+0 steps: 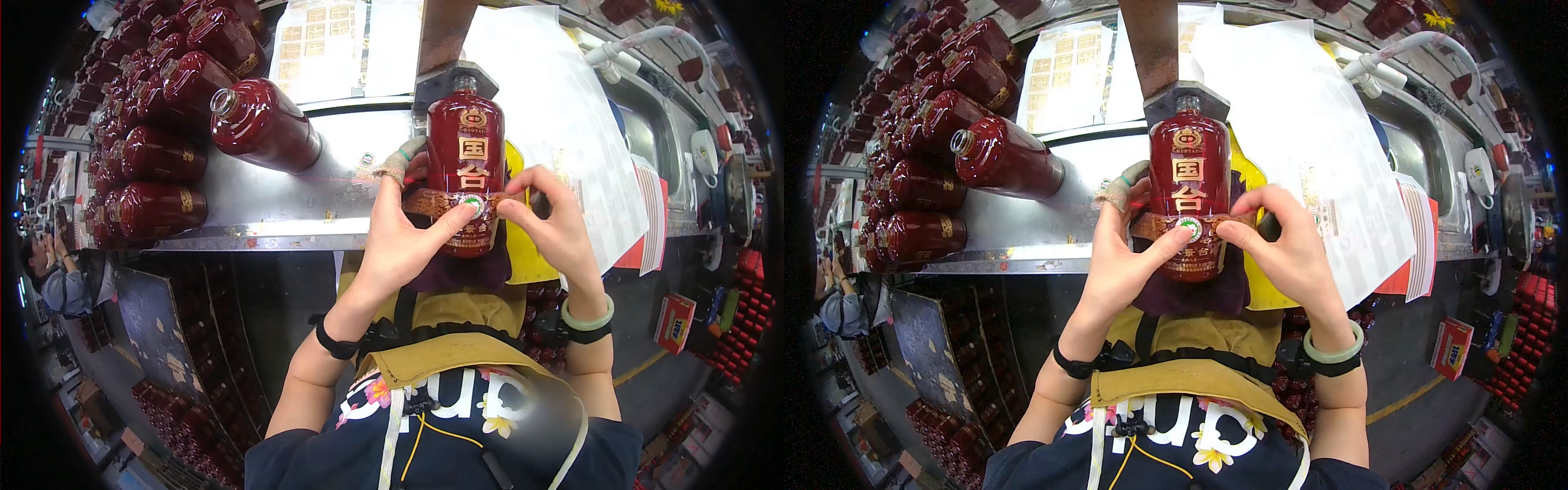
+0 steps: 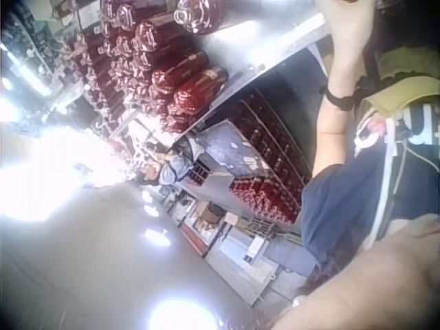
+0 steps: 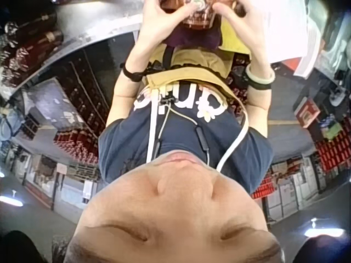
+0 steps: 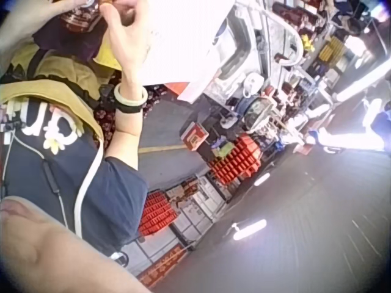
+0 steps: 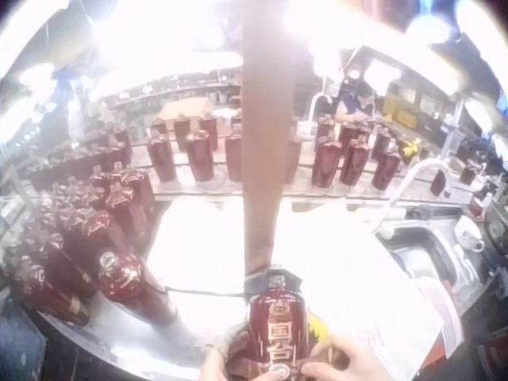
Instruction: Applying decorative labels and security seals to red glass liquor bottles on an assembly line.
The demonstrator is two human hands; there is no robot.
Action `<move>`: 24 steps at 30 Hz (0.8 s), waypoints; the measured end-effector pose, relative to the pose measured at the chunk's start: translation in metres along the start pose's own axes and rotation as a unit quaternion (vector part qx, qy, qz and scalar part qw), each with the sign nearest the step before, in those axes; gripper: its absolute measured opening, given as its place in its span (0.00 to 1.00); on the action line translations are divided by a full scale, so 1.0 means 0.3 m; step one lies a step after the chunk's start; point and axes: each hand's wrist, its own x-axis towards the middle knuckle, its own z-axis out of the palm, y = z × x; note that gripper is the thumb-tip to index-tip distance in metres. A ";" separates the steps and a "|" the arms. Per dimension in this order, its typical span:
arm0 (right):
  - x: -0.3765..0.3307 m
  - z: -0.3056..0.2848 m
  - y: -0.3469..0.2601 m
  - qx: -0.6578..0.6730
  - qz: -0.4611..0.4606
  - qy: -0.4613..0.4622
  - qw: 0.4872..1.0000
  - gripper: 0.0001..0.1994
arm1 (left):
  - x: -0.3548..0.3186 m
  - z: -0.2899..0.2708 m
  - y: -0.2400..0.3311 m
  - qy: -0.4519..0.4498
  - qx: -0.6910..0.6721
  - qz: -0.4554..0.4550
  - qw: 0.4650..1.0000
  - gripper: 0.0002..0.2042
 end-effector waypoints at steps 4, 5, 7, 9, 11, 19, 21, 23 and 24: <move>0.006 -0.042 -0.013 -0.003 -0.048 0.112 0.993 0.14 | 0.004 0.009 0.020 0.014 -0.002 -0.002 1.000 0.44; 0.008 -0.054 -0.026 0.046 -0.034 0.142 0.988 0.16 | 0.004 0.010 0.022 0.014 0.011 -0.006 1.000 0.44; 0.036 -0.051 -0.059 -0.004 -0.076 0.187 0.979 0.13 | 0.000 0.012 0.024 0.016 0.030 0.006 0.999 0.44; 0.057 -0.069 -0.123 -0.086 -0.210 0.139 0.964 0.11 | -0.005 0.012 0.026 0.021 0.051 0.017 0.998 0.45; 0.058 -0.054 -0.203 -0.141 -0.249 0.133 0.949 0.14 | -0.006 0.014 0.015 0.031 0.069 0.006 0.997 0.45; 0.072 0.030 -0.242 -0.270 -0.373 0.025 0.887 0.21 | -0.001 0.024 0.043 0.021 0.055 0.002 0.998 0.42; 0.087 0.032 -0.240 -0.309 -0.383 0.034 0.870 0.21 | -0.005 0.023 0.044 0.023 0.075 0.005 0.997 0.42; 0.094 0.034 -0.240 -0.315 -0.406 0.077 0.854 0.19 | -0.002 0.029 0.047 0.023 0.067 0.015 0.997 0.43; 0.092 0.035 -0.243 -0.286 -0.399 0.079 0.868 0.18 | -0.004 0.025 0.046 0.028 0.063 0.024 0.997 0.43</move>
